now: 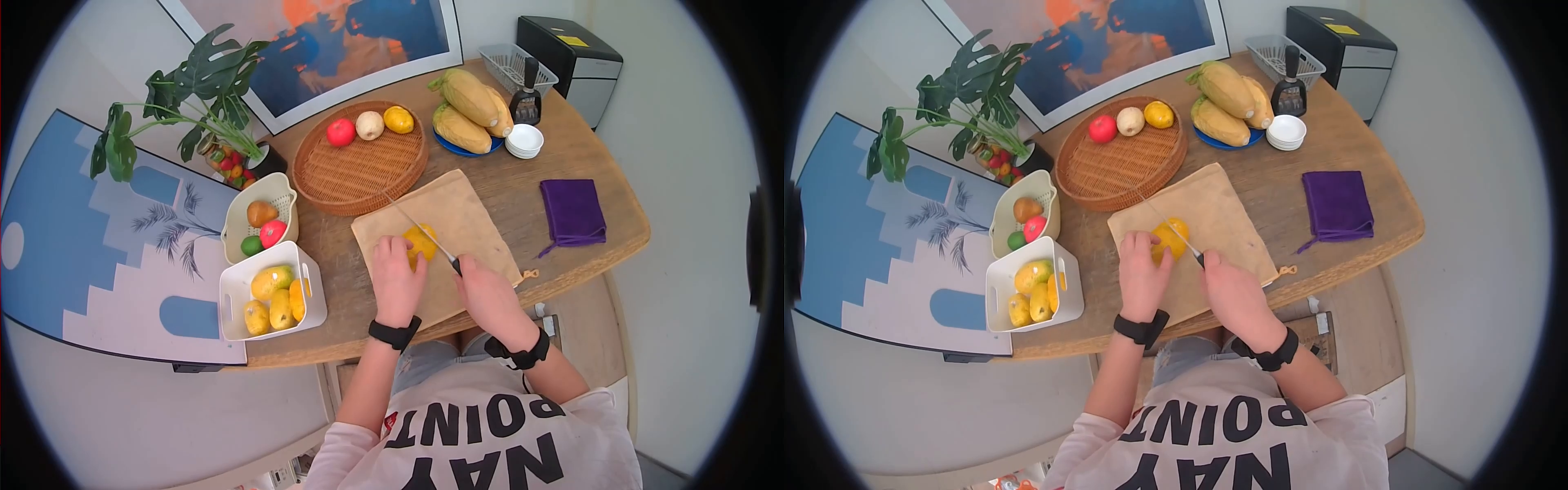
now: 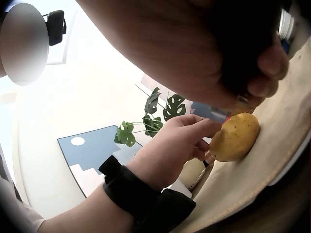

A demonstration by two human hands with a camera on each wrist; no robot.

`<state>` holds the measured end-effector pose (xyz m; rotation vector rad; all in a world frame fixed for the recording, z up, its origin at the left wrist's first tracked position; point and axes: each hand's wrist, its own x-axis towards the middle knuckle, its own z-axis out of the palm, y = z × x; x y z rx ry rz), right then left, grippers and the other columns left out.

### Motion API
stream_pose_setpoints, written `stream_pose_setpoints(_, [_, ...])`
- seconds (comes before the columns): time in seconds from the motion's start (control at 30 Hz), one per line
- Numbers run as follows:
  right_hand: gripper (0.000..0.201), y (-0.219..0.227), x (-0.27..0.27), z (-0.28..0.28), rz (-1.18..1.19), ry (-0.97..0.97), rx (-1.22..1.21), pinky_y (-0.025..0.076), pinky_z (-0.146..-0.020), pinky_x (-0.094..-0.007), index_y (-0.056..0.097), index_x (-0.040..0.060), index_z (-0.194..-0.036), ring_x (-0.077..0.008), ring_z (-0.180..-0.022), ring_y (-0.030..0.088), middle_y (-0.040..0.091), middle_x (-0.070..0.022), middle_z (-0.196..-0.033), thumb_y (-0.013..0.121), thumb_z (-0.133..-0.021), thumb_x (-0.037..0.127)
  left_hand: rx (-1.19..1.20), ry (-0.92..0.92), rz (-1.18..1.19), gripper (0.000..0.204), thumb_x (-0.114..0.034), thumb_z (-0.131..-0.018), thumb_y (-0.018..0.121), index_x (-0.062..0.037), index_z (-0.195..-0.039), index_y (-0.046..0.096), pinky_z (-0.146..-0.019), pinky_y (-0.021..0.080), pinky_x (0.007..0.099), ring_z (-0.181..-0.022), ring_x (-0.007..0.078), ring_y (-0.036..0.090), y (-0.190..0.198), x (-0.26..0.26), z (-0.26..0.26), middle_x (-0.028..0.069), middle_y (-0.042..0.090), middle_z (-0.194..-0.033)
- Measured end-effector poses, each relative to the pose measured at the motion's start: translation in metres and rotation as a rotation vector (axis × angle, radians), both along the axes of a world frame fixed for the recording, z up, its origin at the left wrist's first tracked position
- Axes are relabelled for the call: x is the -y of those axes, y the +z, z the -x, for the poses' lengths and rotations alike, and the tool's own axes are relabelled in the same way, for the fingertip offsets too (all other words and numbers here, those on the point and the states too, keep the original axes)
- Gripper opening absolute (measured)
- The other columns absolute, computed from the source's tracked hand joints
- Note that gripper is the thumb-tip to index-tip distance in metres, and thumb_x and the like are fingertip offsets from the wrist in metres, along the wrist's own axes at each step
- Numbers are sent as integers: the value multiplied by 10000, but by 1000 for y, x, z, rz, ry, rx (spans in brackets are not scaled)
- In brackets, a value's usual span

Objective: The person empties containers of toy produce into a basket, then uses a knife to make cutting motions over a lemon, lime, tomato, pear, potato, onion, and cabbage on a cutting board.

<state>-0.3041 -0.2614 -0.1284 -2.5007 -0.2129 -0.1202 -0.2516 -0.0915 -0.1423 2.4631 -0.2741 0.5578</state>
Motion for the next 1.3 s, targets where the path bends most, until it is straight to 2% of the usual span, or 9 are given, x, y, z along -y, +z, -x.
stream_pose_setpoints(0.17, [170,-14,2,1,-33,23,-40,539,-698,-548,480,4,-1051,-446,-827,681,669,-250,-959,548,-1003,151,-37,-31,-61,214,-49,-826,724,-23,-949,551,-841,484,462,-985,375,580,1,9,-7,157,555,-966])
stream_pose_setpoints(0.27, [186,7,3,-1,-29,-7,-155,540,-684,-543,476,-5,-1048,-443,-811,685,677,-252,-916,556,-1002,157,-34,-15,-84,212,-44,-828,720,-23,-930,535,-811,488,462,-952,378,585,2,8,-8,160,553,-951])
stream_pose_setpoints(0.47, [191,-9,3,-5,-46,26,-61,540,-642,-530,478,3,-1056,-445,-746,678,677,-231,-779,571,-1004,161,-40,-11,-25,213,-39,-832,715,-13,-934,531,-779,492,465,-909,393,586,-3,4,-5,173,549,-942])
stream_pose_setpoints(0.63, [186,12,-3,-3,-104,23,-42,536,-659,-530,484,4,-1053,-437,-780,680,678,-240,-849,572,-1001,159,-31,-13,-10,205,-22,-825,711,-12,-935,538,-780,509,468,-931,381,596,-5,3,-3,175,556,-944])
stream_pose_setpoints(0.77, [189,0,-6,-7,-58,92,-91,537,-676,-526,493,4,-1071,-431,-801,680,677,-232,-901,575,-995,155,-46,-13,35,178,-30,-844,695,2,-931,543,-780,501,469,-901,406,595,-8,-1,-4,182,563,-965])
stream_pose_setpoints(0.97, [184,13,-15,-1,-98,88,-93,538,-672,-523,504,-1,-1075,-427,-790,680,678,-223,-900,571,-994,150,-66,19,73,176,-40,-827,706,11,-900,554,-734,510,470,-861,406,608,-7,-4,-2,189,576,-950])
stream_pose_setpoints(1.07, [183,3,-13,-4,-46,103,-57,538,-667,-523,502,3,-1076,-420,-786,683,679,-220,-898,572,-991,148,-48,18,68,167,-38,-820,708,13,-872,558,-723,513,467,-841,401,611,-10,-7,-4,191,582,-914])
stream_pose_setpoints(1.17, [182,17,-12,0,-46,76,-123,539,-660,-517,503,6,-1075,-411,-790,686,680,-216,-895,575,-985,147,-49,35,54,155,-27,-811,707,10,-850,561,-712,513,461,-809,393,614,-9,-10,-4,189,587,-874])
stream_pose_setpoints(1.3, [183,5,-10,0,-6,108,-36,537,-648,-512,496,9,-1071,-410,-781,684,677,-214,-887,574,-985,149,-44,47,88,151,-12,-801,706,5,-841,561,-690,514,449,-763,369,613,-15,-14,-5,176,586,-842])
